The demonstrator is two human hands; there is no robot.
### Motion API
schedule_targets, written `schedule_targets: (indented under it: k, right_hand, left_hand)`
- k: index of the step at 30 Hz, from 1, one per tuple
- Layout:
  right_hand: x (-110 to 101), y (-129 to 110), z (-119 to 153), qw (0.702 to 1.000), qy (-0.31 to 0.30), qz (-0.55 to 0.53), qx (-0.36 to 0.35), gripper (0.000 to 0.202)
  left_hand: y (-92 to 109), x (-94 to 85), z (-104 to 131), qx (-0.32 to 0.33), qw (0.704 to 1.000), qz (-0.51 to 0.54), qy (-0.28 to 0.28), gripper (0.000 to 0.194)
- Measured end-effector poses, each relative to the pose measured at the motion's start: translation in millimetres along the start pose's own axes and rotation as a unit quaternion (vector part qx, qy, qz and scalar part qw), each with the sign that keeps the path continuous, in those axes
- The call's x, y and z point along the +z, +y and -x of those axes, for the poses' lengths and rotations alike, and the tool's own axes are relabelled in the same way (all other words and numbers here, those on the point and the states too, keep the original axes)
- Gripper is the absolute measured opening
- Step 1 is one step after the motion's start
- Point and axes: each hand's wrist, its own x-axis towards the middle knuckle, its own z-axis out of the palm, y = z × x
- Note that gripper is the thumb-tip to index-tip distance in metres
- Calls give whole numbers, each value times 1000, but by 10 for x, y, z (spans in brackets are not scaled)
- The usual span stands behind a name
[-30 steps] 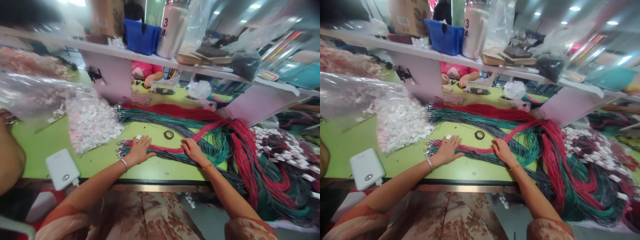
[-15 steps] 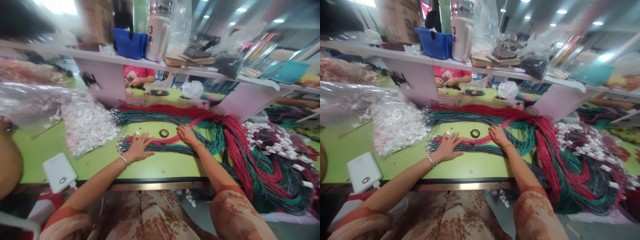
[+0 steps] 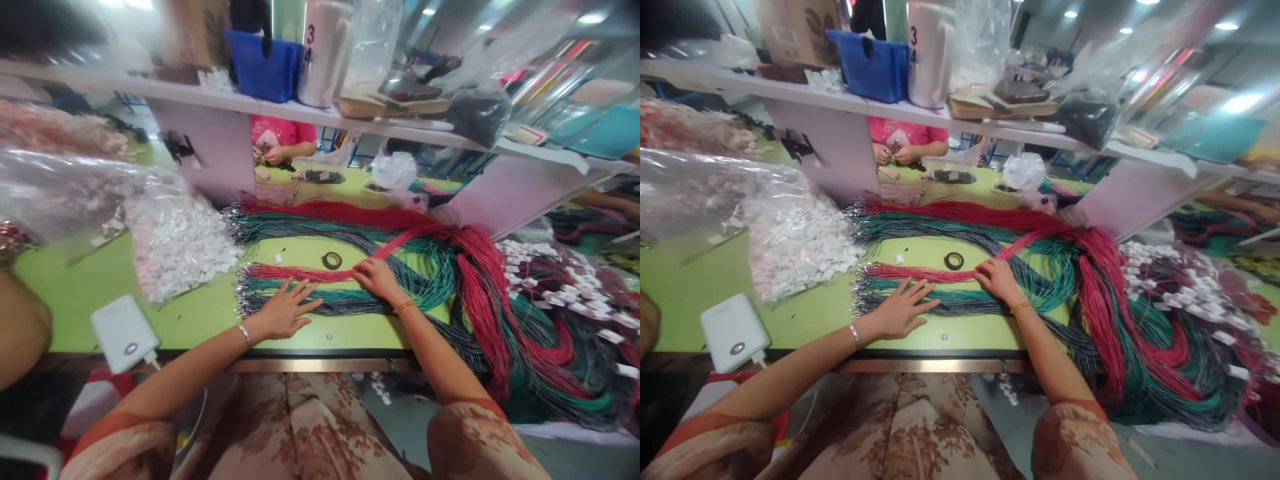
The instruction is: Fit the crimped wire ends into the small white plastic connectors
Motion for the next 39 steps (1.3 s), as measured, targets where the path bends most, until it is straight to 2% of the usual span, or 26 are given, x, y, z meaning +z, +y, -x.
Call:
schedule_targets:
  k: [4, 7, 12, 14, 18, 23, 26, 30, 34, 39]
  right_hand:
    - [-21, -190, 21, 999, 34, 0, 28, 33]
    - [-71, -463, 145, 995, 73, -60, 8, 32]
    - [-74, -940, 264, 985, 28, -155, -73, 28]
    - [-40, -1048, 197, 982, 23, -161, -95, 27]
    - [61, -1164, -118, 978, 33, -150, -138, 27]
    - [264, -1320, -514, 985, -12, -74, -152, 42]
    - [377, -1379, -602, 984, -32, -66, -160, 29]
    - [433, -1321, -591, 987, -15, -72, -143, 30]
    - [417, -1182, -578, 988, -8, -81, -131, 28]
    - [322, -1131, -623, 986, -59, -78, -132, 28]
  left_hand:
    - [55, 3, 35, 9, 1000, 22, -16, 51]
    - [81, -1, 48, 6, 999, 37, -16, 47]
    - [100, 4, 46, 7, 999, 42, -4, 43]
    - [111, 29, 32, -8, 999, 37, -1, 48]
    - [151, 75, -7, -106, 994, 3, 8, 63]
    - [123, -15, 4, -149, 988, -37, 28, 59]
    - [73, -71, 23, -141, 989, -35, 14, 48]
    - [98, -7, -28, -116, 993, -19, -3, 36]
    - [172, 129, -208, -98, 995, -10, 5, 33]
    - [176, 204, -426, -98, 995, -12, 11, 33]
